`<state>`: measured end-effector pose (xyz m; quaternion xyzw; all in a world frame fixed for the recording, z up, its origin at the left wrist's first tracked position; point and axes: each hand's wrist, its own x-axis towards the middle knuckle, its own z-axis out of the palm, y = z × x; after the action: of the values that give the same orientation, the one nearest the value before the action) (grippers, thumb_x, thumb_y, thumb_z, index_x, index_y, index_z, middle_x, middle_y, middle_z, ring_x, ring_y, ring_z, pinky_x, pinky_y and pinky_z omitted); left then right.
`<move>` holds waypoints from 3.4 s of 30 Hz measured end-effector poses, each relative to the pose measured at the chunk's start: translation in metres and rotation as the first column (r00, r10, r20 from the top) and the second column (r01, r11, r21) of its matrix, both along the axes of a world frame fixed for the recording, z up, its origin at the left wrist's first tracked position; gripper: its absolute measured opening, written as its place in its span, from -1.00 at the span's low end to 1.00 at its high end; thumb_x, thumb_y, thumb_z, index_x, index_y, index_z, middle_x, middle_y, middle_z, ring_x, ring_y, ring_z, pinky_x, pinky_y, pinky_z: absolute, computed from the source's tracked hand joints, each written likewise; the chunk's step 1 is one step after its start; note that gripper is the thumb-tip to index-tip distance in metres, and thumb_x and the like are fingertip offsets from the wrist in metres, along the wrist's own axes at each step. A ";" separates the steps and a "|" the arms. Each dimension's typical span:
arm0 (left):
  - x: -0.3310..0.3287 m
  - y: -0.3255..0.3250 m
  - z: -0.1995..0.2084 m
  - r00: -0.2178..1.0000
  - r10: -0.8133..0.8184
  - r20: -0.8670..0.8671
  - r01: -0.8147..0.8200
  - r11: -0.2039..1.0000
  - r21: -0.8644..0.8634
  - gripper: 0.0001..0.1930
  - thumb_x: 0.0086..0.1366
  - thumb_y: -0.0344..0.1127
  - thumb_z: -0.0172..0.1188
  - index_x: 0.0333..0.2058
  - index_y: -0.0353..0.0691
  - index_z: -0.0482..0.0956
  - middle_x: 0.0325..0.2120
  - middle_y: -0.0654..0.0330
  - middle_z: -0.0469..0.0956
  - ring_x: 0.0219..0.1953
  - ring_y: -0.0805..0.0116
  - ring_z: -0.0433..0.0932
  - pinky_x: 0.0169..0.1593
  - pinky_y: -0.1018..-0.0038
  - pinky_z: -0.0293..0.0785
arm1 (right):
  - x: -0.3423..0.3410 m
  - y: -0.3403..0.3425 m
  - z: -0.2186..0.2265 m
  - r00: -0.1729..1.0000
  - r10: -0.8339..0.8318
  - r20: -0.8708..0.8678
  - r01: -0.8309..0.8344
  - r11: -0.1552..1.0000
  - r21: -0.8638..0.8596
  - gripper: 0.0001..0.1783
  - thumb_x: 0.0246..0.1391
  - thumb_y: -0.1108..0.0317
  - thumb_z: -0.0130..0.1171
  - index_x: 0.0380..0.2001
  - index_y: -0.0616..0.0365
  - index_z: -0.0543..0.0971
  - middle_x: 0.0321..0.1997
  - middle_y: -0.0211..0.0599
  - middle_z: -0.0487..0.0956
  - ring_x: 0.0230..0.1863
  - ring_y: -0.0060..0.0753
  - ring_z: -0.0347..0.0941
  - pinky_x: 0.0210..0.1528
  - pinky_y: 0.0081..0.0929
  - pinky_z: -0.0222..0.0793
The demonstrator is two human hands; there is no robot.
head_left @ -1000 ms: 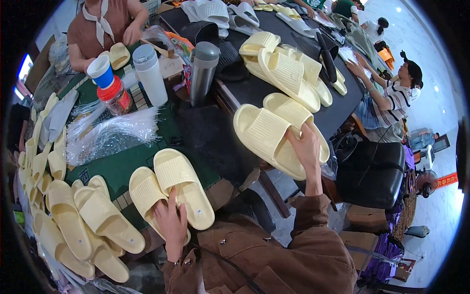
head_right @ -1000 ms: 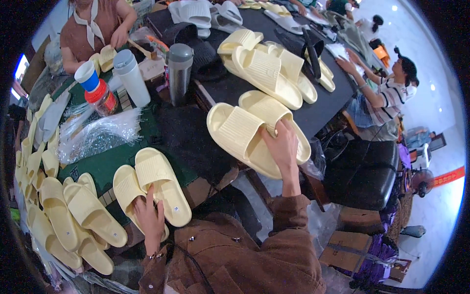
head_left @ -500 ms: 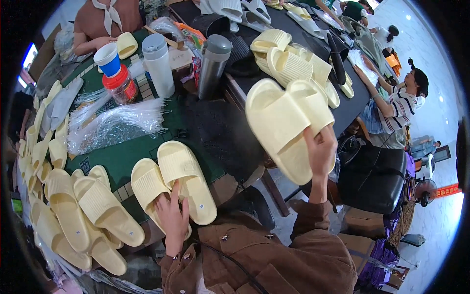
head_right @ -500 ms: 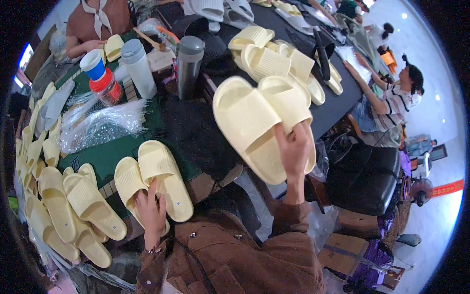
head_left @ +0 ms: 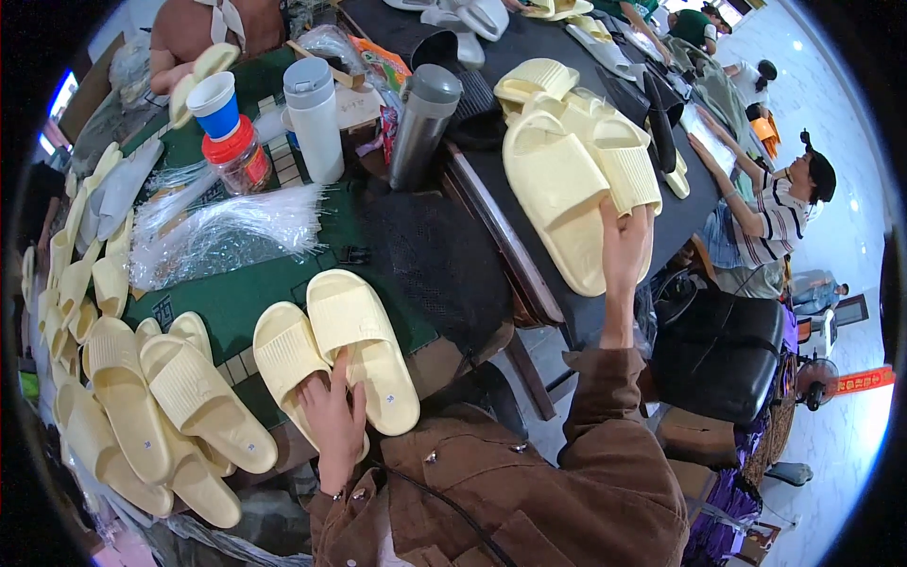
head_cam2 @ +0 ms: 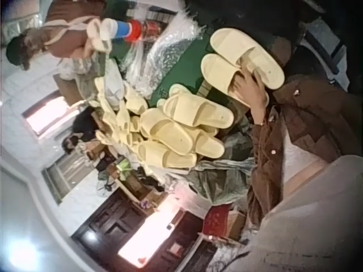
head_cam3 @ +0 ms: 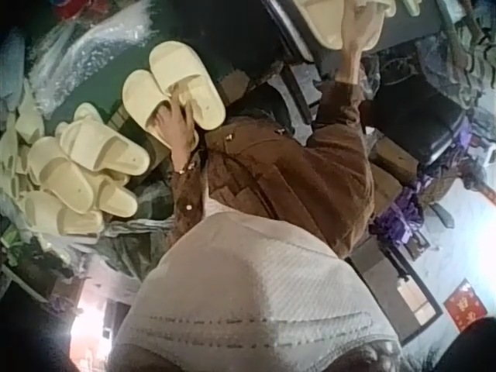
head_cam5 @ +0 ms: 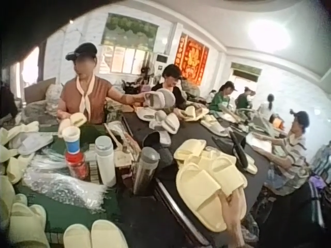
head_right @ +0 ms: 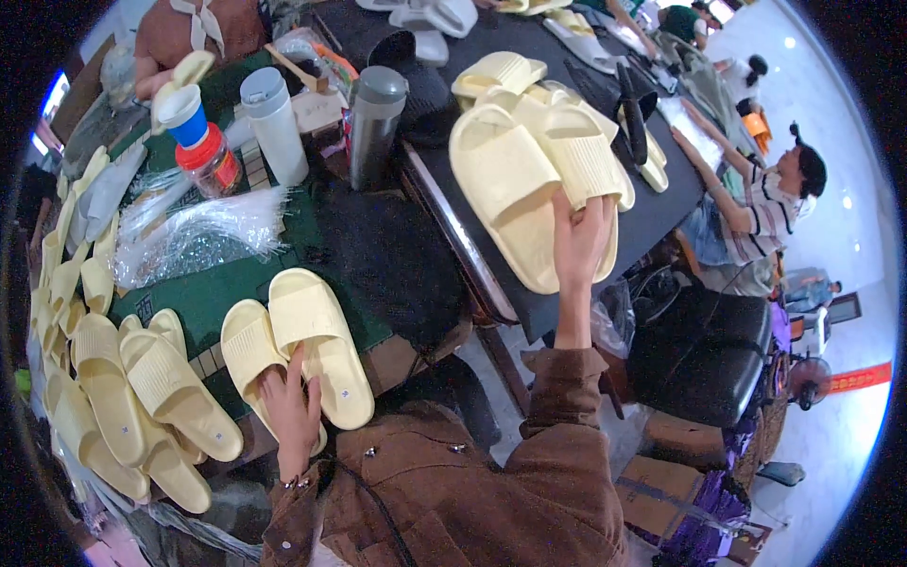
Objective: Assembling and inspecting yellow and black slippers in a production workshop.
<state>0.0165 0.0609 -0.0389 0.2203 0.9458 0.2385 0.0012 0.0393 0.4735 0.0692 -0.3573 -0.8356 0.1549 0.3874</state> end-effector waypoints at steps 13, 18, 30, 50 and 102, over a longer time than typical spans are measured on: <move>-0.001 0.003 -0.001 0.996 -0.019 -0.085 0.021 0.999 0.026 -0.45 0.22 -0.23 0.15 0.20 -0.02 0.32 -0.05 -0.19 0.28 0.06 -0.25 0.24 0.14 0.01 0.16 | 0.052 -0.079 0.014 0.807 0.209 -0.552 -0.312 0.945 -0.097 -0.69 0.19 0.52 -0.20 -0.05 0.26 0.44 -0.52 -0.42 0.44 -0.44 -0.66 0.29 -0.28 -0.66 0.20; 0.000 -0.002 -0.011 0.992 -0.009 -0.124 0.014 0.999 0.037 -0.48 0.24 -0.22 0.15 0.18 -0.07 0.34 -0.02 -0.19 0.28 0.07 -0.25 0.24 0.13 0.01 0.17 | 0.026 -0.133 0.036 0.670 0.446 -0.593 -0.625 0.770 -0.128 -0.70 0.21 0.59 -0.15 -0.01 0.33 0.41 -0.12 -0.18 0.54 -0.15 -0.50 0.49 -0.05 -0.57 0.38; 0.006 0.000 -0.016 0.992 -0.053 -0.117 0.054 0.999 0.001 -0.43 0.24 -0.26 0.15 0.20 -0.27 0.26 -0.04 -0.16 0.30 0.06 -0.20 0.28 0.13 0.06 0.21 | -0.007 -0.243 0.005 0.291 0.695 -0.657 -0.784 -0.220 -0.580 -0.70 0.26 0.56 -0.16 0.00 0.30 0.47 -0.02 -0.20 0.54 -0.04 -0.45 0.49 -0.02 -0.49 0.43; 0.013 0.012 -0.005 0.997 -0.012 -0.076 0.022 0.991 0.130 -0.28 0.06 -0.34 0.22 0.21 -0.37 0.18 -0.01 -0.20 0.24 0.14 -0.22 0.19 0.26 -0.07 0.05 | -0.020 -0.245 -0.056 0.455 0.890 -0.025 -0.860 0.432 -0.272 -0.65 0.02 0.47 0.19 -0.07 0.13 0.50 0.12 -0.17 0.40 -0.31 -0.09 0.57 -0.34 -0.28 0.53; -0.056 -0.014 0.039 0.974 -0.163 -0.158 0.163 0.986 -0.013 -0.24 -0.03 0.02 0.36 0.14 -0.13 0.34 0.00 0.01 0.33 0.07 0.00 0.32 0.20 0.05 0.15 | -0.051 -0.228 -0.067 0.297 0.925 0.237 -0.880 0.362 -0.308 -0.30 -0.28 0.49 0.26 0.09 -0.02 0.44 0.14 -0.23 0.43 -0.20 -0.03 0.56 -0.21 -0.25 0.53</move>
<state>-0.0394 0.0464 -0.0004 0.3156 0.9216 0.2194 -0.0545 -0.0119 0.2457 0.0023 0.1300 -0.9360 0.3240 0.0446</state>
